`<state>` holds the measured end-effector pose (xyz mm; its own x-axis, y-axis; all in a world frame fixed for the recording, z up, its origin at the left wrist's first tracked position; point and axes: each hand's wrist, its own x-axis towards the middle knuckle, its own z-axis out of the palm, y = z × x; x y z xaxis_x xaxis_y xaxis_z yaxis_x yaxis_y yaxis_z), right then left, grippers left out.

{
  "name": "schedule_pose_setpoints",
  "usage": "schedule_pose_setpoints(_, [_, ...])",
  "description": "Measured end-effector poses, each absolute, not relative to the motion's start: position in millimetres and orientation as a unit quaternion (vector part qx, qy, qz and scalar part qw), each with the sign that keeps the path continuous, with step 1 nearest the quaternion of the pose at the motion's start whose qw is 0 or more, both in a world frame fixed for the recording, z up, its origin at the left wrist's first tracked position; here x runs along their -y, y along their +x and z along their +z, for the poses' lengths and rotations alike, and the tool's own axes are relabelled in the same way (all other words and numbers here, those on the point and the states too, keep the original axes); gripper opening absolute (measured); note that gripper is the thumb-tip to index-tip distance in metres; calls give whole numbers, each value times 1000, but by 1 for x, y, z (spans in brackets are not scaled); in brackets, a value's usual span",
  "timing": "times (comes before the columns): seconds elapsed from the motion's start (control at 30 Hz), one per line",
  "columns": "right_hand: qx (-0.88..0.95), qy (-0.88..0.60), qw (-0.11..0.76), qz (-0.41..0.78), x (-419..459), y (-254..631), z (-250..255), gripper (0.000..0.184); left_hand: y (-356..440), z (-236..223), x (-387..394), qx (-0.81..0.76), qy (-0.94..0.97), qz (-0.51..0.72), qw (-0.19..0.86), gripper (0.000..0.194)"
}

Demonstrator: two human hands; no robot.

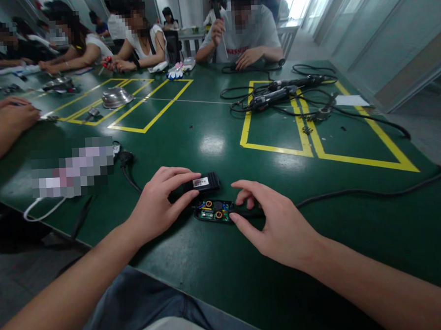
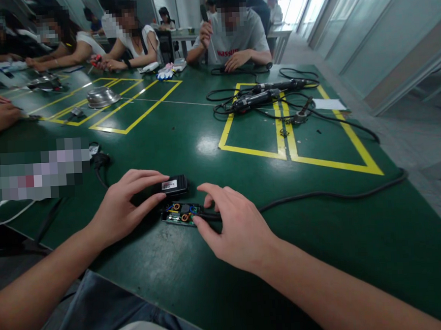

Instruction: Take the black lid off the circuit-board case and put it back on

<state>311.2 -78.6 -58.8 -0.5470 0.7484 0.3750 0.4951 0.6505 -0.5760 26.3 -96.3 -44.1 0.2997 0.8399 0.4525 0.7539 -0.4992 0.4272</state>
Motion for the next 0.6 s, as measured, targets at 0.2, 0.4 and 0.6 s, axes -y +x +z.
schedule_pose_setpoints(0.2, [867,-343,296,208,79,311,-54,47,32,-39,106,-344,885,308,61,34])
schedule_pose_setpoints(0.4, [883,-317,284,196,76,310,-53,24,36,-41,102,-328,896,290,78,32])
schedule_pose_setpoints(0.6, [881,-319,293,192,74,312,-57,26,35,-39,100,-339,894,275,96,28])
